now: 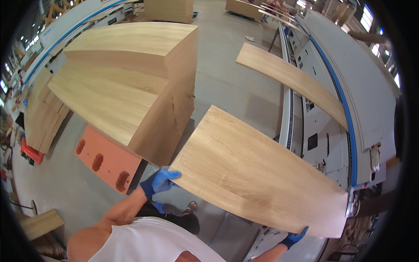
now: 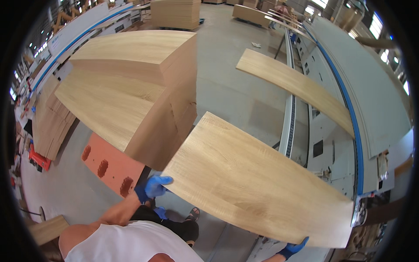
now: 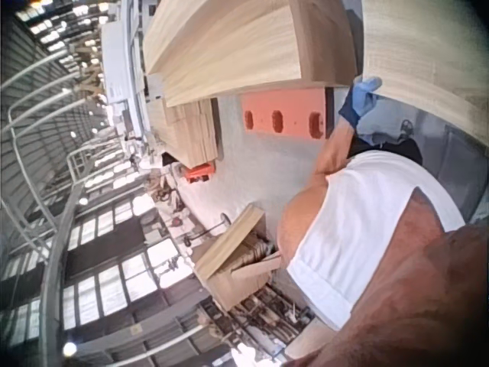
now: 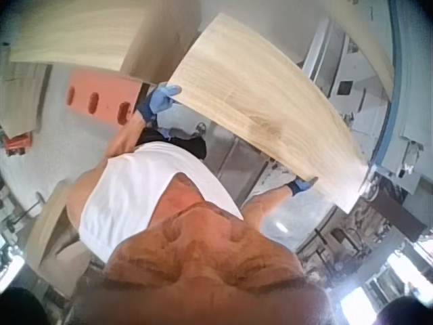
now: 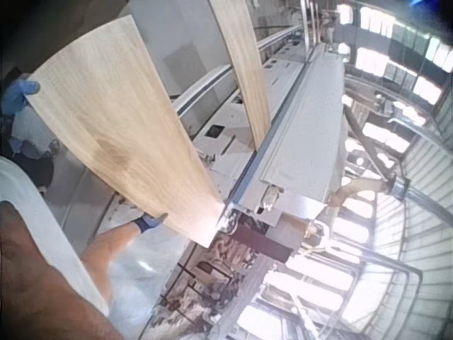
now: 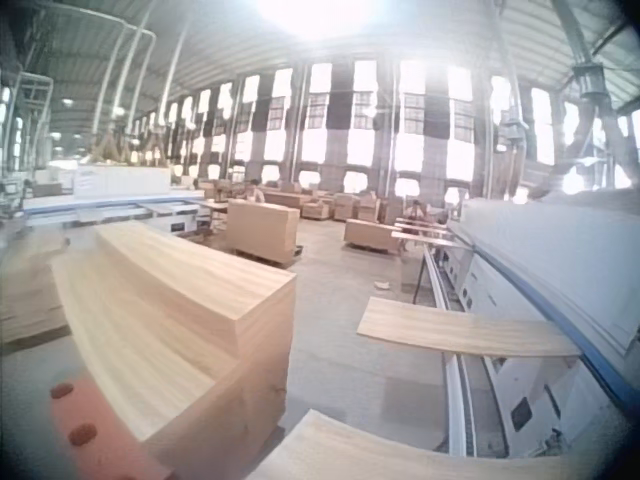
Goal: The person takes large wooden boards from a machine and stacks them onto a pile.
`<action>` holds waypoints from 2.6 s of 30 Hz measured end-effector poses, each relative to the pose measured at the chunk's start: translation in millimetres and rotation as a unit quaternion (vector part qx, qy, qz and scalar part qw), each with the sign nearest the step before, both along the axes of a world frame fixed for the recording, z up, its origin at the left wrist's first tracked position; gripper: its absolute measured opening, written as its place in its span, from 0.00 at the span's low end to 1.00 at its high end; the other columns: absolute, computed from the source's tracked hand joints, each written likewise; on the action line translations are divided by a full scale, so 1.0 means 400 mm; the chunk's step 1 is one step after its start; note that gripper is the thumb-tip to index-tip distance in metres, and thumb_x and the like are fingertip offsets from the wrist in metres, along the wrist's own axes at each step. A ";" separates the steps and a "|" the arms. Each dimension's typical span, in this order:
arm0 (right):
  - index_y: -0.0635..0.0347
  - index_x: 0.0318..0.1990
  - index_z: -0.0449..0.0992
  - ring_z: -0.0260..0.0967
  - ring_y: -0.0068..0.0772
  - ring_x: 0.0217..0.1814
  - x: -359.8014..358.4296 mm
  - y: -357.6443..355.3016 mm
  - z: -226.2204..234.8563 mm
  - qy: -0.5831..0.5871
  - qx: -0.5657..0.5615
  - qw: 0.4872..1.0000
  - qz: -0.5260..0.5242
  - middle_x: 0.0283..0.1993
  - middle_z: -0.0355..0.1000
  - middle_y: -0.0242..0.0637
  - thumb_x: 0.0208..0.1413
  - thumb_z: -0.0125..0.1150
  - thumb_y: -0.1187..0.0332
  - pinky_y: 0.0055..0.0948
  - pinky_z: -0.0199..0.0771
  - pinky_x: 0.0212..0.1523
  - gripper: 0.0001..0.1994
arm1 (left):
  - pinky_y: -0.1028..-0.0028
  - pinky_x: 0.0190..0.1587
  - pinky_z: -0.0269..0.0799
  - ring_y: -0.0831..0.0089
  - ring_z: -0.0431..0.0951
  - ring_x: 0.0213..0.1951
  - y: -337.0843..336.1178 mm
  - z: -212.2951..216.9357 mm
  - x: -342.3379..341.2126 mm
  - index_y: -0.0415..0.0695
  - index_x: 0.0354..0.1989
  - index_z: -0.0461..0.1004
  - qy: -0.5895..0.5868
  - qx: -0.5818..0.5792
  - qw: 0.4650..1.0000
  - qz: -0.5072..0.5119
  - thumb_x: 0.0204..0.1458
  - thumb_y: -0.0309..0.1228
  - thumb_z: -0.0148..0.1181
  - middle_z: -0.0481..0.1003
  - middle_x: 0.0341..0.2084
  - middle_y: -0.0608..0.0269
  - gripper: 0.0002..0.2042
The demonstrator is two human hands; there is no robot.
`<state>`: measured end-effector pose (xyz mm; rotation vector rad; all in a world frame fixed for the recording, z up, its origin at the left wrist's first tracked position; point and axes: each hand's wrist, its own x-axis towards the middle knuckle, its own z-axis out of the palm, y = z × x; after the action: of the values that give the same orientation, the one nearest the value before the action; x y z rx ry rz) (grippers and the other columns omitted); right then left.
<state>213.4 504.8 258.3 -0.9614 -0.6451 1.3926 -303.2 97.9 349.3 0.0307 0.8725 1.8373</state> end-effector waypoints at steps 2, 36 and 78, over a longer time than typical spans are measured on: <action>0.67 0.58 0.57 0.56 0.47 0.59 -0.049 -0.061 0.057 0.024 0.004 1.000 -0.007 0.59 0.57 0.48 0.55 0.48 0.54 0.44 0.59 0.57 0.29 | 0.67 0.53 0.63 0.64 0.70 0.48 -0.055 0.045 -0.022 0.33 0.54 0.60 0.003 -0.029 0.999 0.041 0.45 0.26 0.58 0.68 0.48 0.53 0.26; 0.70 0.49 0.69 0.68 0.28 0.47 -1.205 -0.981 0.442 -0.446 0.233 0.836 0.217 0.47 0.70 0.42 0.55 0.49 0.73 0.27 0.66 0.49 0.15 | 0.74 0.49 0.63 0.70 0.68 0.45 -0.744 -0.112 -0.512 0.30 0.53 0.61 0.292 -0.457 0.622 0.566 0.56 0.38 0.50 0.68 0.46 0.55 0.24; 0.61 0.46 0.71 0.70 0.34 0.41 -0.756 -0.829 0.203 -0.168 -0.230 0.879 0.383 0.43 0.71 0.40 0.55 0.50 0.60 0.32 0.70 0.38 0.16 | 0.68 0.53 0.64 0.59 0.69 0.51 -0.034 0.051 -0.105 0.29 0.53 0.61 0.636 -0.278 0.719 0.030 0.48 0.30 0.55 0.68 0.48 0.41 0.25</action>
<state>-89.2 173.3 339.3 -1.4329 -1.0555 2.1678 -345.3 84.1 369.6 0.9908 2.3611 1.3347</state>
